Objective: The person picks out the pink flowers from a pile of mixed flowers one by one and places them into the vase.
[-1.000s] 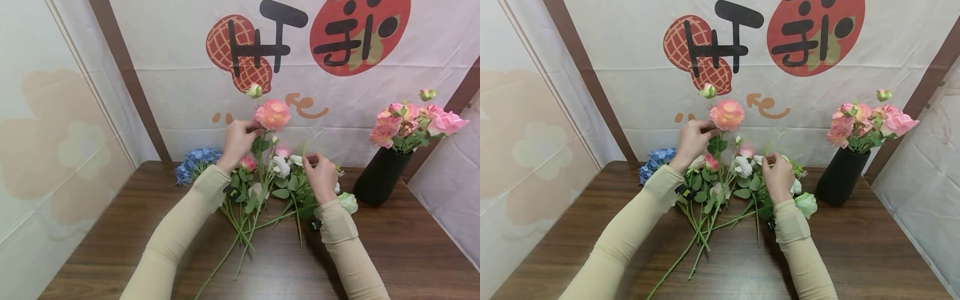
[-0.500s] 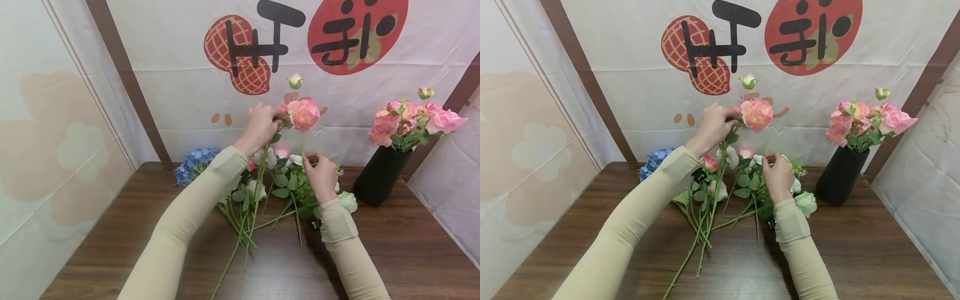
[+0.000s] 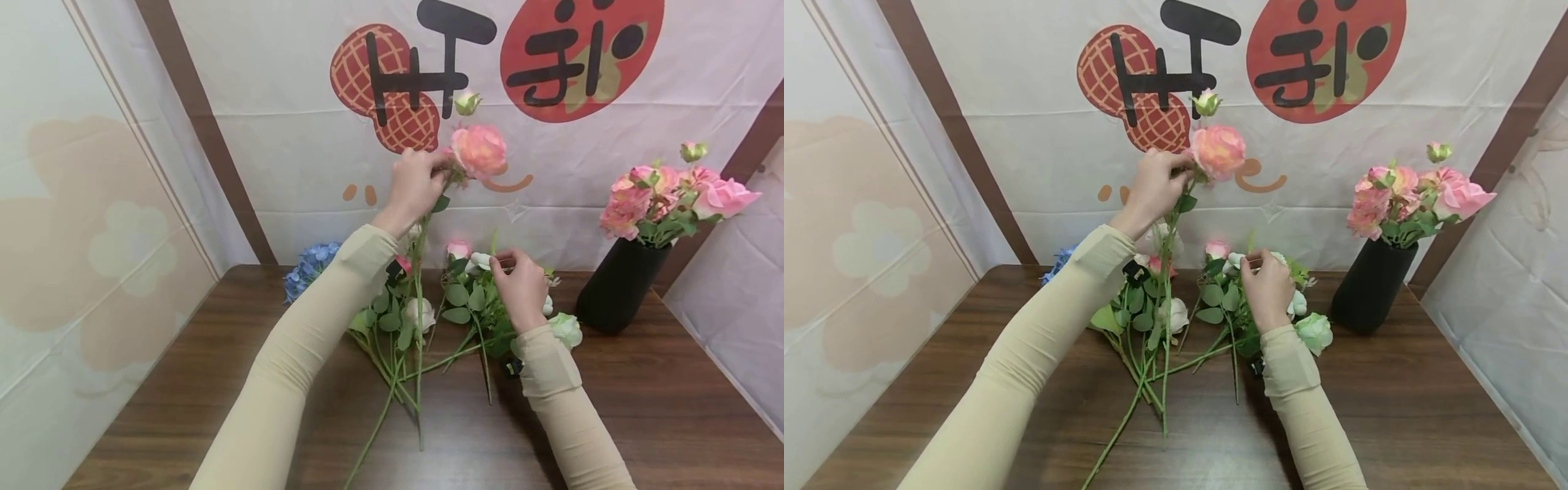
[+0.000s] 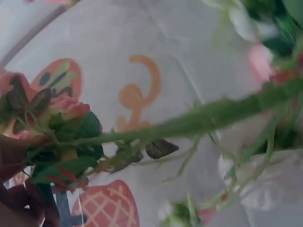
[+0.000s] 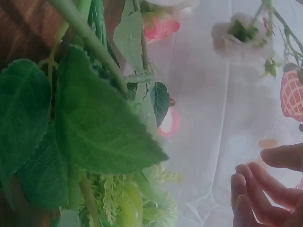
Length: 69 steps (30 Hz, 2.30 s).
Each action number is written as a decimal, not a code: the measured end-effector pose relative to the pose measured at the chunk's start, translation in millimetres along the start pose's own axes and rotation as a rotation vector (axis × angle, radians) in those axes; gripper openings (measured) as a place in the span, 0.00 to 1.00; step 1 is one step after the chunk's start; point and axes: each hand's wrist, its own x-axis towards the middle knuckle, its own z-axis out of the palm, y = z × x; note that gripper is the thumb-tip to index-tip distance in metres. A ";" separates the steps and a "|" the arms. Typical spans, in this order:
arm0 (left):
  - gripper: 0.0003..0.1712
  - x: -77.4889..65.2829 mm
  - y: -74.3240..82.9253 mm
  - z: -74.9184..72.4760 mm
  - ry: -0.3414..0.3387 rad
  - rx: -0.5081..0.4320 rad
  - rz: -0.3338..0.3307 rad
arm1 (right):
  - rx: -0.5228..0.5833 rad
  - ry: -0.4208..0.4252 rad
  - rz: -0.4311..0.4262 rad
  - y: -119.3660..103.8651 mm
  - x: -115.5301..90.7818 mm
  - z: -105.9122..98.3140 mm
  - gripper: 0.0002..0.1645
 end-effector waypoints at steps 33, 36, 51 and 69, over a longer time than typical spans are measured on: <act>0.07 -19.3 -7.1 3.2 0.075 -0.189 -0.016 | 0.798 -0.714 0.376 -38.8 -24.3 33.8 0.33; 0.07 -21.2 -11.4 5.8 0.049 -0.153 -0.031 | 0.861 -0.693 0.423 -38.9 -22.9 31.2 0.33; 0.05 -30.5 -39.0 4.3 0.130 -0.233 -0.137 | 0.404 -0.670 0.287 -21.9 -23.7 38.4 0.26; 0.08 -42.6 -45.8 -16.2 0.420 -0.507 -0.244 | 0.103 -0.650 0.121 -19.2 -20.5 27.3 0.31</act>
